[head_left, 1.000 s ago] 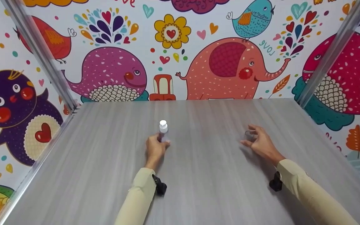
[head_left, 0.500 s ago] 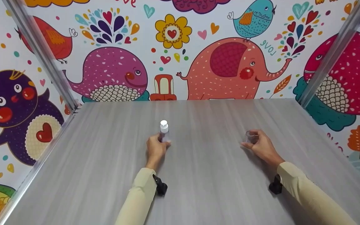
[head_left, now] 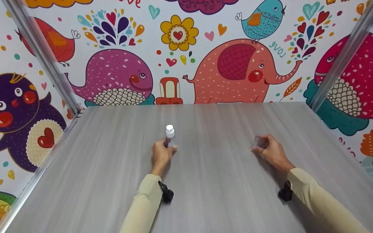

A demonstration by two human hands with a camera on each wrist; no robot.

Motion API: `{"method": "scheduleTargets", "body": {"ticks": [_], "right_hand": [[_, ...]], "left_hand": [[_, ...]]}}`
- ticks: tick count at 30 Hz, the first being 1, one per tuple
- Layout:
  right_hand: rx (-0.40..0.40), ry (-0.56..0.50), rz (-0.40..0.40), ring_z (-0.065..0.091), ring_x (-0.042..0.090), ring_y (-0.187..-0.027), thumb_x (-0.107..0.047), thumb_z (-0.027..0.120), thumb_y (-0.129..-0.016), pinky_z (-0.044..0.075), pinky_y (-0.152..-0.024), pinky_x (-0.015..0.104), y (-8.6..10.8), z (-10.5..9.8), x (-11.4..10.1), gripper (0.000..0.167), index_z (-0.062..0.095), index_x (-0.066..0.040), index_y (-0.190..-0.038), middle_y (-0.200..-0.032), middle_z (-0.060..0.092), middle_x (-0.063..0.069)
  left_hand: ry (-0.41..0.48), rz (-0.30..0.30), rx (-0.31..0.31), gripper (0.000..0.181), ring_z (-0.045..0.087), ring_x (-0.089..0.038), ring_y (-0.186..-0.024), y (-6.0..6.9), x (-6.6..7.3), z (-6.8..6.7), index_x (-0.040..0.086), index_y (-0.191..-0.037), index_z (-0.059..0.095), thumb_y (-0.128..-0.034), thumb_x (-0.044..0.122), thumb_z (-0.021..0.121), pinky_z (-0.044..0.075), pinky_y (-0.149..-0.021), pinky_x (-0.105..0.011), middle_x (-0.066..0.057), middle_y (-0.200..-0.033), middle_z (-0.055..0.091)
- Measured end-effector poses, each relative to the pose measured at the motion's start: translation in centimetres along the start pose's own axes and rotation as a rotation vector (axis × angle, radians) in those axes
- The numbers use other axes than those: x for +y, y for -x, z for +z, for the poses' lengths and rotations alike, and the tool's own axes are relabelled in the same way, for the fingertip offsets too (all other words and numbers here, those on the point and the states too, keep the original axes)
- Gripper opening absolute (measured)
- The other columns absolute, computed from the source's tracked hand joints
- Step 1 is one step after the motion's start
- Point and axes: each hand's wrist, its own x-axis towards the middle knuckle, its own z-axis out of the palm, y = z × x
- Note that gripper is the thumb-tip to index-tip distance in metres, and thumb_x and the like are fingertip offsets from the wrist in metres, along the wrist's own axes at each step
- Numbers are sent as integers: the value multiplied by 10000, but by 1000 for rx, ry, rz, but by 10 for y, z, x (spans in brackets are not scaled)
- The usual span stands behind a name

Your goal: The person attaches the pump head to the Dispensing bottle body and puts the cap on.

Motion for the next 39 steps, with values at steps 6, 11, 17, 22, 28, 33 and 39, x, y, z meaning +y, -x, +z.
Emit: {"method": "scheduleTargets", "body": {"ticks": [6, 11, 17, 22, 28, 33, 39], "right_hand": [[24, 9, 32, 633, 341, -1090, -176, 732, -909, 497, -859, 300, 0, 2, -2, 440, 529, 9, -1253, -1206, 642, 223], [36, 24, 38, 626, 347, -1082, -174, 719, -918, 493, -891, 406, 1, 4, -4, 426, 523, 18, -1243, -1179, 639, 225], [27, -16, 38, 632, 398, -1173, -173, 720, -919, 533, -850, 289, 1, 4, -3, 448, 528, 11, -1279, -1222, 629, 232], [46, -41, 35, 630, 379, -1179, -190, 734, -910, 513, -846, 235, 0, 3, -2, 452, 540, -6, -1275, -1191, 630, 205], [70, -49, 12, 611, 360, -1193, -149, 728, -910, 509, -905, 284, 1, 4, -4, 446, 531, 9, -1277, -1200, 615, 202], [86, -86, 21, 585, 366, -1222, -103, 717, -909, 455, -845, 122, 0, 5, -7, 447, 494, 21, -1276, -1233, 607, 227], [119, -140, 48, 590, 394, -1223, -58, 714, -897, 393, -787, 37, 0, 8, -11, 429, 473, 34, -1240, -1263, 593, 252]], "left_hand": [[14, -1, -7, 240, 659, -269, -912, 0, -1, 0, -24, -1009, 731, -788, 45, 793, 510, -859, -469, -191, -1014, 753], [29, -14, -15, 235, 641, -254, -899, 1, -1, 0, -25, -1016, 727, -797, 40, 785, 509, -866, -467, -189, -1034, 751], [19, -12, -12, 224, 636, -249, -884, 2, -2, -1, -22, -996, 732, -786, 35, 786, 508, -852, -465, -184, -1021, 752], [19, -11, -10, 198, 588, -225, -826, 2, 0, -1, -13, -957, 731, -778, 45, 793, 497, -800, -436, -165, -976, 753], [22, 0, 6, 183, 571, -208, -782, 2, 0, 0, -18, -928, 722, -761, 21, 786, 483, -749, -394, -141, -888, 736], [43, 21, 24, 179, 593, -217, -778, 1, -1, 1, -34, -907, 720, -742, -2, 781, 493, -746, -399, -156, -867, 738], [23, 37, 23, 208, 666, -276, -866, -1, -3, 3, -45, -950, 732, -755, 2, 791, 516, -811, -463, -204, -961, 756]]}}
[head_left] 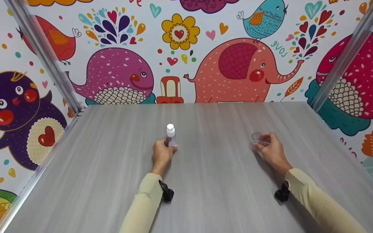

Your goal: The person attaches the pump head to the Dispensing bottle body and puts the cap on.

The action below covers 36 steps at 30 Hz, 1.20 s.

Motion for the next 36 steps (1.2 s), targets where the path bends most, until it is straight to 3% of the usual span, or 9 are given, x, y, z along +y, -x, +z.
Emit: {"method": "scheduleTargets", "body": {"ticks": [3, 8, 10, 12, 18, 22, 25, 31, 36], "right_hand": [[11, 4, -2, 578, 371, -1228, -49, 715, -894, 425, -854, 99, 0, 1, 0, 424, 480, 37, -1236, -1261, 595, 248], [8, 4, -11, 564, 336, -1239, -48, 714, -897, 459, -1024, 383, 0, 3, 0, 419, 493, 33, -1243, -1269, 599, 237], [1, 0, -17, 561, 336, -1245, -53, 716, -898, 447, -1039, 437, 0, 4, 0, 422, 496, 30, -1248, -1275, 599, 234], [2, 2, -26, 567, 339, -1237, -57, 726, -891, 458, -1026, 404, 0, 4, -1, 424, 509, 29, -1245, -1267, 607, 236], [20, -23, -44, 585, 326, -1212, -65, 756, -868, 439, -911, 140, 1, 4, -3, 432, 537, 19, -1230, -1236, 622, 233], [10, -36, -58, 579, 334, -1222, -69, 748, -876, 418, -889, 94, 2, 3, -5, 430, 532, 17, -1237, -1243, 610, 222], [20, -31, -75, 586, 337, -1211, -78, 757, -871, 447, -924, 147, 2, 4, -7, 427, 541, 15, -1226, -1231, 605, 209], [40, -12, -99, 592, 334, -1192, -91, 773, -859, 459, -1036, 448, 1, 6, -10, 420, 552, 7, -1202, -1213, 595, 187], [2, -28, -125, 576, 342, -1204, -110, 748, -886, 451, -1049, 511, -1, 7, -18, 402, 536, -15, -1213, -1226, 569, 173]], "left_hand": [[-2, -6, -3, 200, 655, -270, -859, 0, 0, 0, -38, -944, 732, -757, 6, 790, 513, -809, -455, -199, -963, 757], [-1, -18, -5, 178, 600, -234, -800, 0, 0, 0, -29, -915, 727, -753, 11, 789, 490, -754, -408, -175, -909, 749], [1, -22, -8, 168, 584, -228, -787, 0, 0, -1, -27, -905, 721, -756, 11, 788, 483, -739, -399, -170, -895, 744], [6, -28, -11, 167, 591, -229, -795, 0, 0, -1, -27, -907, 719, -759, 9, 788, 492, -751, -404, -170, -905, 746], [13, -23, -16, 193, 647, -258, -857, 0, 1, -1, -41, -938, 724, -759, -7, 789, 520, -828, -453, -199, -964, 754], [8, -18, -12, 194, 646, -261, -845, 0, 1, 0, -41, -931, 726, -753, -2, 793, 519, -818, -453, -204, -955, 754], [-2, -21, -18, 202, 636, -254, -842, 1, 1, -1, -37, -943, 727, -759, 12, 796, 512, -808, -449, -197, -956, 753], [-21, -31, -33, 216, 629, -257, -849, 1, 2, -2, -27, -969, 731, -778, 43, 801, 498, -800, -446, -180, -949, 748], [-29, -34, -27, 207, 652, -274, -865, 1, 1, -2, -17, -959, 731, -774, 47, 800, 502, -799, -460, -183, -953, 751]]}}
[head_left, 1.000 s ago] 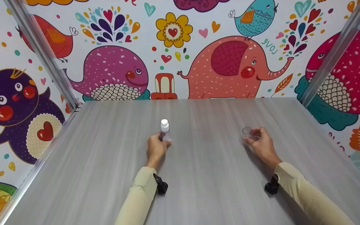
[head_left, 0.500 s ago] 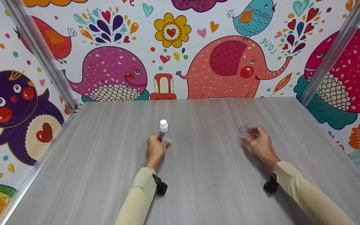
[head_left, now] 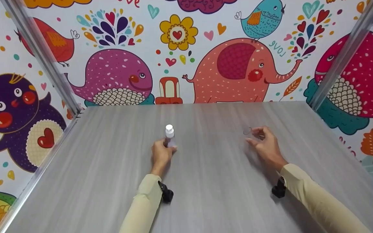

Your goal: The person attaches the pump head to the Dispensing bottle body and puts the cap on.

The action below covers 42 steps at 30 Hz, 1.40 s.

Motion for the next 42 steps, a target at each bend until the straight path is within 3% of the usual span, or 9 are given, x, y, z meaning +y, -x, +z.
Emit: {"method": "scheduleTargets", "body": {"ticks": [8, 17, 24, 42], "right_hand": [[-13, 4, -47, 591, 305, -1172, -137, 753, -887, 468, -1035, 480, -5, 6, -11, 407, 566, -22, -1229, -1217, 570, 155], [-38, 8, -46, 573, 311, -1191, -128, 744, -893, 455, -1062, 499, -9, 7, -20, 421, 545, -41, -1253, -1235, 557, 150], [-45, 8, -68, 581, 325, -1169, -112, 756, -878, 463, -1048, 512, -9, 11, -24, 427, 532, -25, -1232, -1213, 580, 160], [-84, 38, -137, 589, 302, -1156, -152, 748, -895, 472, -1039, 512, -7, 17, -37, 414, 549, -54, -1244, -1203, 601, 135]], "left_hand": [[24, -13, -13, 219, 689, -319, -965, 0, -1, 0, -25, -990, 730, -784, 32, 780, 512, -883, -492, -204, -1027, 752], [3, -39, -13, 205, 687, -303, -958, 0, -1, -1, 12, -979, 738, -785, 63, 786, 507, -872, -490, -174, -1024, 758], [24, 29, 23, 223, 696, -316, -929, 0, -2, 1, -36, -966, 738, -757, 16, 795, 520, -862, -485, -210, -986, 756], [13, -1, 4, 228, 681, -286, -928, -1, 0, 0, -17, -987, 742, -772, 43, 789, 511, -878, -471, -186, -1009, 758]]}}
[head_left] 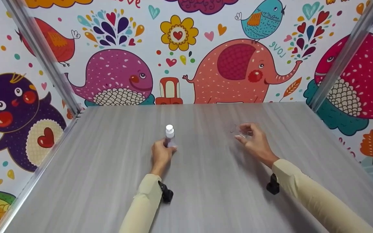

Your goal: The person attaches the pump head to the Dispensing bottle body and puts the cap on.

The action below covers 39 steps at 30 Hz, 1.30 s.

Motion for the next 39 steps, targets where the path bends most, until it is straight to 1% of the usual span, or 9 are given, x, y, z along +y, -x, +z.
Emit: {"method": "scheduleTargets", "body": {"ticks": [6, 11, 14, 18, 24, 27, 32, 35, 39], "right_hand": [[-7, 1, -14, 604, 310, -1130, -158, 755, -888, 475, -1030, 531, -3, 3, -5, 391, 555, -52, -1207, -1173, 629, 165], [2, -4, -60, 625, 294, -1099, -132, 759, -881, 485, -1014, 528, -7, 8, -9, 388, 574, -26, -1205, -1158, 652, 162], [-1, -5, -65, 622, 273, -1093, -137, 753, -887, 491, -1014, 510, -8, 11, -13, 372, 578, -43, -1202, -1155, 650, 142], [-22, -16, -57, 608, 255, -1112, -153, 742, -899, 486, -1034, 483, -8, 16, -20, 351, 585, -79, -1204, -1179, 640, 119], [-38, -12, -69, 595, 270, -1139, -168, 733, -908, 477, -1050, 474, -9, 21, -25, 350, 590, -81, -1215, -1192, 623, 107], [-29, -16, -92, 597, 286, -1126, -147, 737, -903, 488, -1028, 482, -10, 22, -26, 350, 597, -65, -1213, -1180, 624, 112], [-17, -39, -122, 602, 237, -1093, -126, 737, -899, 505, -993, 458, -12, 24, -29, 340, 615, -50, -1207, -1172, 628, 114], [-24, -52, -120, 599, 221, -1096, -138, 739, -899, 504, -1001, 449, -12, 27, -32, 341, 623, -67, -1212, -1175, 622, 104], [-39, -45, -124, 604, 227, -1099, -144, 744, -896, 506, -1007, 463, -12, 31, -37, 348, 631, -88, -1219, -1178, 613, 90]], "left_hand": [[12, 4, 8, 219, 677, -286, -900, 0, 0, 1, -33, -964, 736, -758, 16, 794, 515, -849, -468, -198, -981, 756], [5, 5, -1, 234, 702, -317, -973, 0, 1, 0, -38, -1003, 733, -782, 20, 789, 519, -896, -476, -209, -1030, 753], [0, -9, -8, 238, 701, -317, -992, -1, 2, 0, -31, -1016, 732, -793, 28, 787, 517, -909, -479, -207, -1050, 751], [-6, -11, -5, 226, 694, -299, -965, -1, 0, 0, -23, -999, 734, -788, 35, 794, 517, -889, -478, -200, -1036, 754], [19, -7, -5, 220, 683, -293, -941, 0, 1, 0, -28, -993, 737, -783, 12, 789, 519, -878, -468, -202, -1015, 755], [20, -5, -10, 220, 682, -289, -938, 0, 1, 0, -30, -998, 736, -787, 7, 781, 520, -876, -468, -202, -1014, 754], [2, -2, -4, 202, 670, -277, -900, 0, 1, 0, -19, -975, 736, -786, 30, 787, 518, -853, -474, -192, -995, 755], [1, -6, -6, 206, 677, -280, -914, 0, 2, -1, -16, -975, 736, -783, 36, 791, 517, -860, -475, -189, -1002, 756], [4, 8, 8, 222, 682, -290, -915, 1, 2, -1, -33, -977, 736, -770, 20, 796, 523, -850, -465, -204, -989, 756]]}}
